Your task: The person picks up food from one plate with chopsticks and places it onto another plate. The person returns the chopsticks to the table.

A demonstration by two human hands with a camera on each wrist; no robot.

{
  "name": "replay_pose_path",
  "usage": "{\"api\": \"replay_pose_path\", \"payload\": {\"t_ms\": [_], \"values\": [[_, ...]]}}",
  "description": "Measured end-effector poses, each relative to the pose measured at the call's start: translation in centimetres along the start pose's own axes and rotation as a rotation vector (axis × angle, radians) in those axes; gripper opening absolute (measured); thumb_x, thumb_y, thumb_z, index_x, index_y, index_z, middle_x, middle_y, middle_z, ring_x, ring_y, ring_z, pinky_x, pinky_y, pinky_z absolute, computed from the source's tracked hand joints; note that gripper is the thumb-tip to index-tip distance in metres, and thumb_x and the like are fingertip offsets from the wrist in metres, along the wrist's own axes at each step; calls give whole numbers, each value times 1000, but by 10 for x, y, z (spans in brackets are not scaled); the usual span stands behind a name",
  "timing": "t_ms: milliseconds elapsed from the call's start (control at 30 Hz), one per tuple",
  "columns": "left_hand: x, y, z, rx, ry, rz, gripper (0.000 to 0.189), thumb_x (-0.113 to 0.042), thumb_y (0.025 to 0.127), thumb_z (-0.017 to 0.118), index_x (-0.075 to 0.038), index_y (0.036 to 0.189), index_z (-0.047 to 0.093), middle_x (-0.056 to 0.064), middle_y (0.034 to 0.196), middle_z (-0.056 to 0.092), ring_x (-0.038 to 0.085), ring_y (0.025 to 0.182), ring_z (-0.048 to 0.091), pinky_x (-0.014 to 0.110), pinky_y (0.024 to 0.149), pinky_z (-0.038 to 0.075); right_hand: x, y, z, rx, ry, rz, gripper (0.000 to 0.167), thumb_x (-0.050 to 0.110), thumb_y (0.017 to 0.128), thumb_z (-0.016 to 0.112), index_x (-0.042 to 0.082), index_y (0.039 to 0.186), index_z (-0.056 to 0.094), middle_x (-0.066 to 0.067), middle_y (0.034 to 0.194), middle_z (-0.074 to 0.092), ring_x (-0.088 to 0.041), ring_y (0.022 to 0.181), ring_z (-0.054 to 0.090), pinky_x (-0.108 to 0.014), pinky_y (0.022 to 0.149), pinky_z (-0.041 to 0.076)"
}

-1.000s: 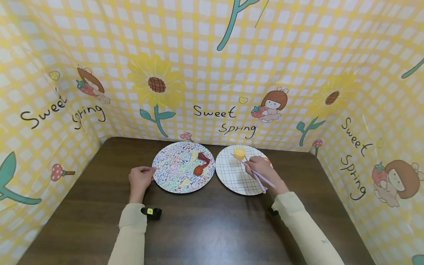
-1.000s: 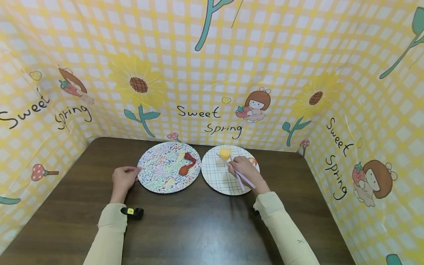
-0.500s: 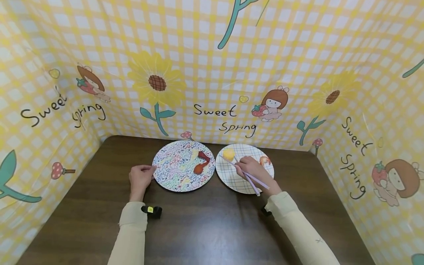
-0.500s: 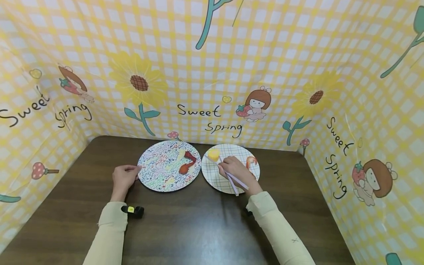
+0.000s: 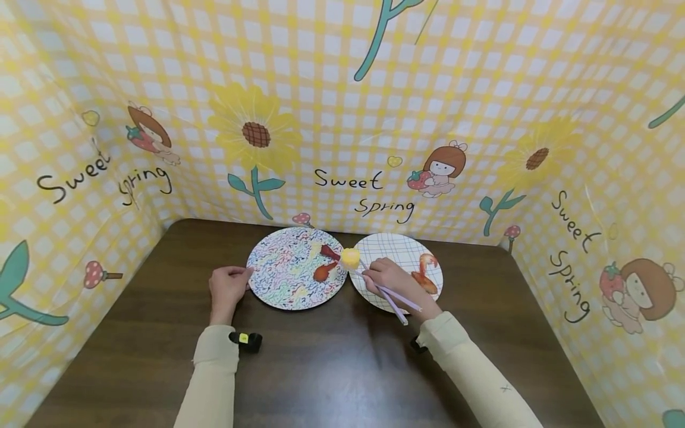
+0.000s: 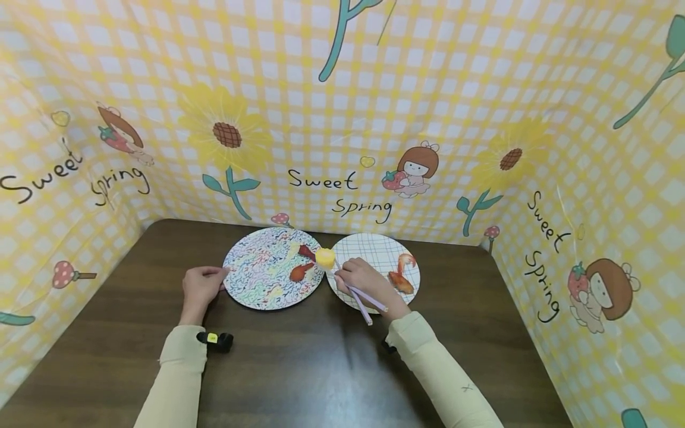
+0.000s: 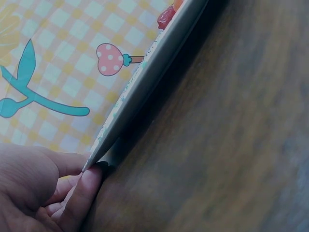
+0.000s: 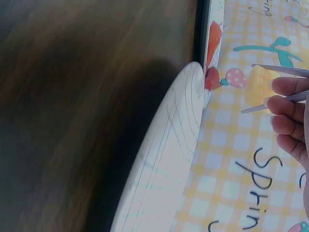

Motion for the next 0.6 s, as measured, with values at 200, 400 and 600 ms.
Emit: {"api": "replay_pose_path", "payload": {"t_ms": [200,400,600], "values": [[0,1,1,-8,4,-2,35,-28,97,70,4,110,75,20,96,76,8,61,68,24,57,52,10,8,11,26,-1,-13,13,12,93,64,6,83,70,-3,76,61,-19,72,58,-32,72,50],[0,1,1,-3,4,4,36,-28,97,70,5,110,75,20,95,77,9,62,69,24,56,52,21,20,14,25,32,-15,10,11,90,67,6,82,69,-3,76,62,-20,74,60,-33,75,52],[0,1,1,-4,13,10,37,-29,97,71,5,109,75,21,96,76,9,61,69,24,56,52,35,32,19,28,7,-111,3,8,87,69,6,85,71,-2,78,65,-18,75,61,-32,76,52]]}}
Point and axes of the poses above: each hand's wrist, its own y-axis towards the middle knuckle, its own z-axis out of the palm, x = y × z, the point moved 8 cm from there along y, towards the middle knuckle
